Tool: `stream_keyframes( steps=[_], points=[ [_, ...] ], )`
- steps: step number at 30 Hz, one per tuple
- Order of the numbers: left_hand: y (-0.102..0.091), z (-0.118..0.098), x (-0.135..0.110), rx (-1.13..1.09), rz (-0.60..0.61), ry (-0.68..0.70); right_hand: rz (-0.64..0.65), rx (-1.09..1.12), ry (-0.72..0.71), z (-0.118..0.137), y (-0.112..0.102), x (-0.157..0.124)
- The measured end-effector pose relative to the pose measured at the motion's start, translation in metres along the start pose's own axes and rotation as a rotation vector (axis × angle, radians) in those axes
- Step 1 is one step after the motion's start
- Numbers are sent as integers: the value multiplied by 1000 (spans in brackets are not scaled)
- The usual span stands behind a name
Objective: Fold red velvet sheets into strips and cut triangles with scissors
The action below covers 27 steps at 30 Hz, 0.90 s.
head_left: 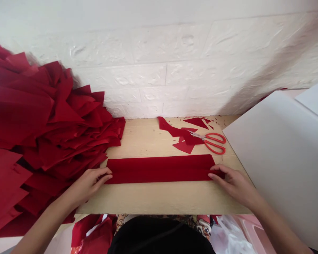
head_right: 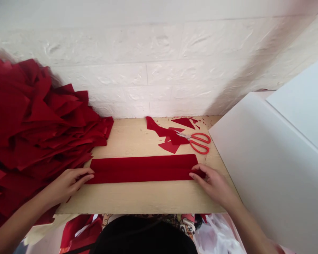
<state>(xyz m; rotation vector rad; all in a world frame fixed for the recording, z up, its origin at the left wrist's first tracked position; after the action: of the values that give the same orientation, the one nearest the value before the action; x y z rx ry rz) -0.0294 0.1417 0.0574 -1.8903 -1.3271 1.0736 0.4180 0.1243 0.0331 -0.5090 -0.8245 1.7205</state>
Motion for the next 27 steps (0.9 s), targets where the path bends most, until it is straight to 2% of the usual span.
stream_keyframes(
  steps=[5,8,11,14,19,23,27],
  points=[
    [-1,11,-4,-85,-139,-90,-68,76,41,-6,-6,-6],
    [1,16,-8,-122,-214,-133,-141,23,20,-7,-13,-8],
    [5,25,-15,-148,-229,-196,-190,-30,-2,-8,-18,-11],
    [7,35,-23,-171,-233,-224,-218,-60,-84,-3,-19,-14],
    [7,32,-31,-129,-205,-115,-259,-117,-199,7,-20,-18],
    [6,26,-32,-36,-175,5,-239,-148,-202,6,-18,-19],
    [4,24,-34,32,-225,101,-219,-156,-179,1,-17,-20]
  ],
)
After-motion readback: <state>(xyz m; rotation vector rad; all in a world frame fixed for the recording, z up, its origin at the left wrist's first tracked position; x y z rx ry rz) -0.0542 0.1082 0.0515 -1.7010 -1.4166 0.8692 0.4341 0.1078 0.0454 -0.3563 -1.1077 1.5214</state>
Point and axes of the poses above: each hand's wrist, its own x-axis towards the middle knuckle, its own y-axis out of the palm, z = x × y, the point moved 9 cm from there along x, towards the middle knuckle, and after that the axes turned 14 degrees about -y, right-handed, at the moved point
